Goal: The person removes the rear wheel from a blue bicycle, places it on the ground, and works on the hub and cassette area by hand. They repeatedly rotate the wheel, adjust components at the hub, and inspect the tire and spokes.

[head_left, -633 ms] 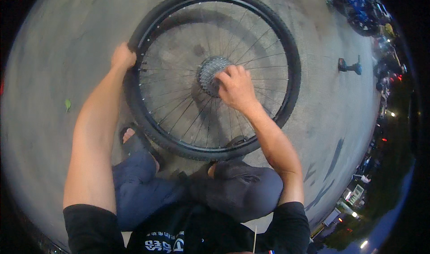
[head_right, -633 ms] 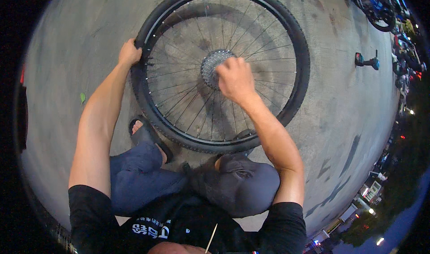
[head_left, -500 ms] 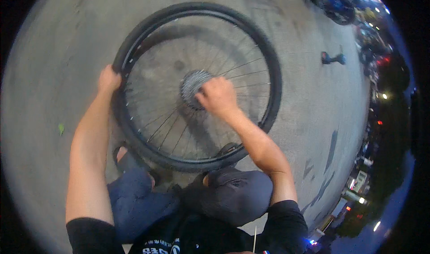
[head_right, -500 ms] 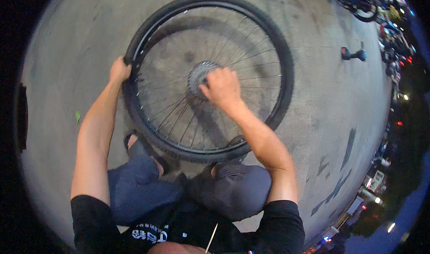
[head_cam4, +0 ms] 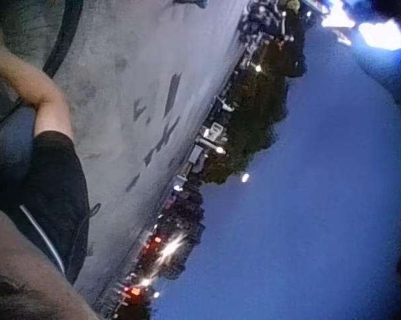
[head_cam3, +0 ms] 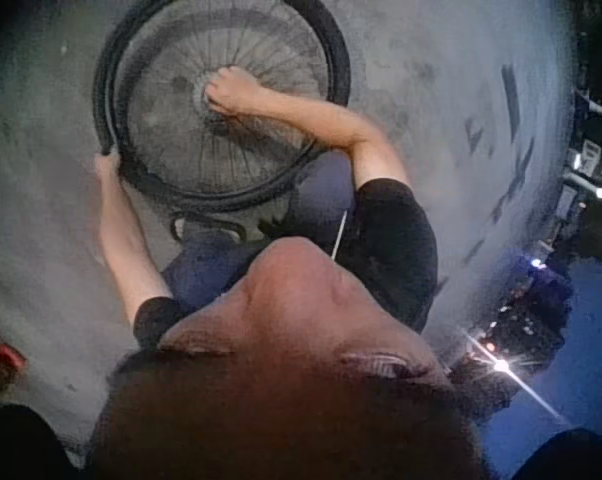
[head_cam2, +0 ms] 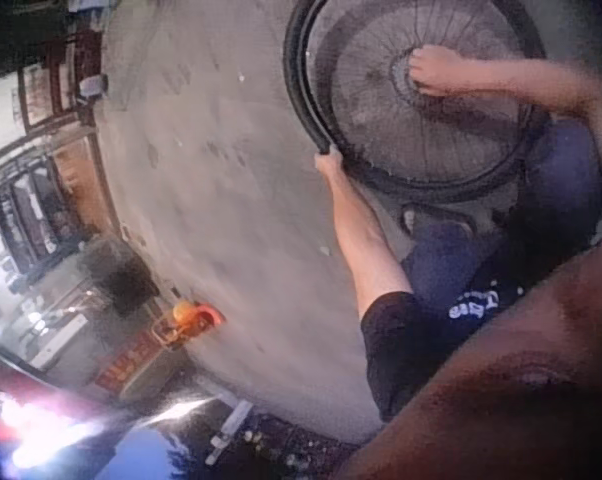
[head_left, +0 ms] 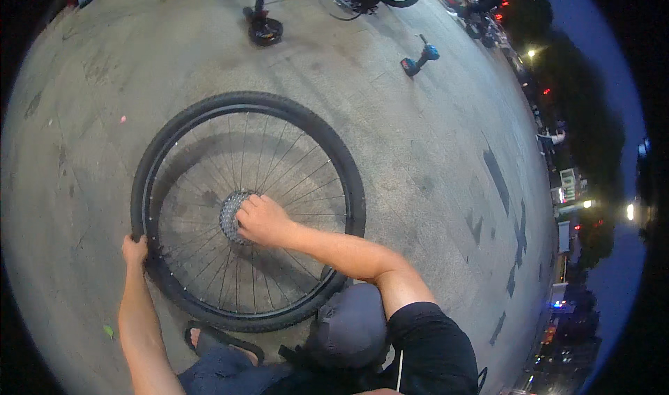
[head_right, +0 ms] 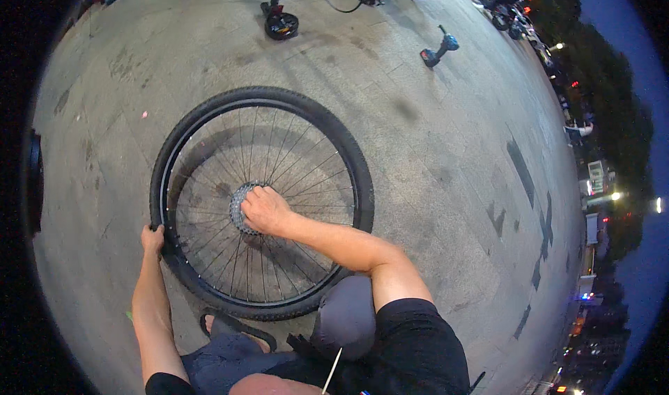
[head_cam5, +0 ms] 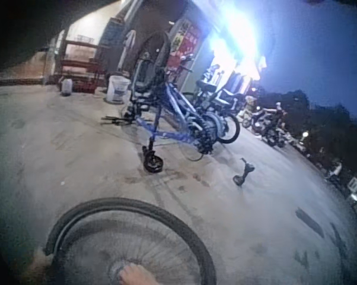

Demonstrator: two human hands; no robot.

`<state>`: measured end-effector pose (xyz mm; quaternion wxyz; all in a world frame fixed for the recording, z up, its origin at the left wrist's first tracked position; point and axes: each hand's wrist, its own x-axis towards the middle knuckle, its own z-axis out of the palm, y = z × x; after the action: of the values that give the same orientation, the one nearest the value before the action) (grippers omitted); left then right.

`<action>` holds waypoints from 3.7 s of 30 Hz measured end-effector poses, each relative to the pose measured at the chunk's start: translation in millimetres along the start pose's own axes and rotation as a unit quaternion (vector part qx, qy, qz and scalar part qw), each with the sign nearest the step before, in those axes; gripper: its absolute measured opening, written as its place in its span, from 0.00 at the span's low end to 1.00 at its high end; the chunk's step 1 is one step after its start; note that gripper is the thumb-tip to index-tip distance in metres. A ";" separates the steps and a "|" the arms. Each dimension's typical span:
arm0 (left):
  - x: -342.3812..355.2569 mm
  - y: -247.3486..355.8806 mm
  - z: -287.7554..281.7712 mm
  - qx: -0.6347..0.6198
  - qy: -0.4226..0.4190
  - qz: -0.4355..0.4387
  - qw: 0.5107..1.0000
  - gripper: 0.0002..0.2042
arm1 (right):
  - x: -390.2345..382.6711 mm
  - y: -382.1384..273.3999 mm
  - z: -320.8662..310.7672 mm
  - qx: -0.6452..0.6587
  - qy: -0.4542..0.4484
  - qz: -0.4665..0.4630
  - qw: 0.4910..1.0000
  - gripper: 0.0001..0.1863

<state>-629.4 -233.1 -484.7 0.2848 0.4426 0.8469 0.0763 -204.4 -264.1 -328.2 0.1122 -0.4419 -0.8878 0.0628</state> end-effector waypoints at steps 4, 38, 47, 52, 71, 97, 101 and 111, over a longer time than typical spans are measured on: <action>0.7 4.4 9.5 -0.039 -0.005 -0.012 0.999 0.24 | -15.1 5.9 18.5 -0.023 0.008 0.002 1.000 0.15; -39.6 31.0 -21.4 -0.024 0.014 -0.015 1.000 0.30 | -13.6 9.5 1.6 0.119 -0.003 0.006 0.993 0.15; -36.8 33.1 -18.8 -0.030 0.011 -0.022 0.999 0.29 | -11.6 6.0 -7.6 0.129 -0.010 0.028 0.991 0.14; -25.1 22.1 -16.8 -0.006 0.020 -0.019 1.000 0.29 | -9.3 5.9 -5.3 0.116 -0.052 0.050 0.991 0.13; -35.5 34.2 -20.9 -0.015 0.012 -0.035 0.999 0.29 | -8.0 4.0 -7.3 0.076 -0.018 0.025 0.997 0.14; -34.1 31.2 -19.4 -0.026 0.015 -0.021 0.999 0.29 | -13.6 7.1 -3.9 0.057 -0.043 0.046 0.996 0.14; -39.8 37.0 -23.7 -0.027 0.013 -0.020 0.999 0.29 | -9.3 1.8 -5.2 0.118 0.019 -0.002 0.993 0.14; -35.5 32.3 -22.8 -0.037 -0.001 -0.033 0.999 0.30 | -8.1 2.3 -6.1 0.118 -0.005 0.057 0.991 0.14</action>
<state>-603.3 -239.3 -438.8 0.3044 0.4032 0.8574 0.0979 -196.3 -269.1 -324.0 0.1556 -0.4753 -0.8479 0.1760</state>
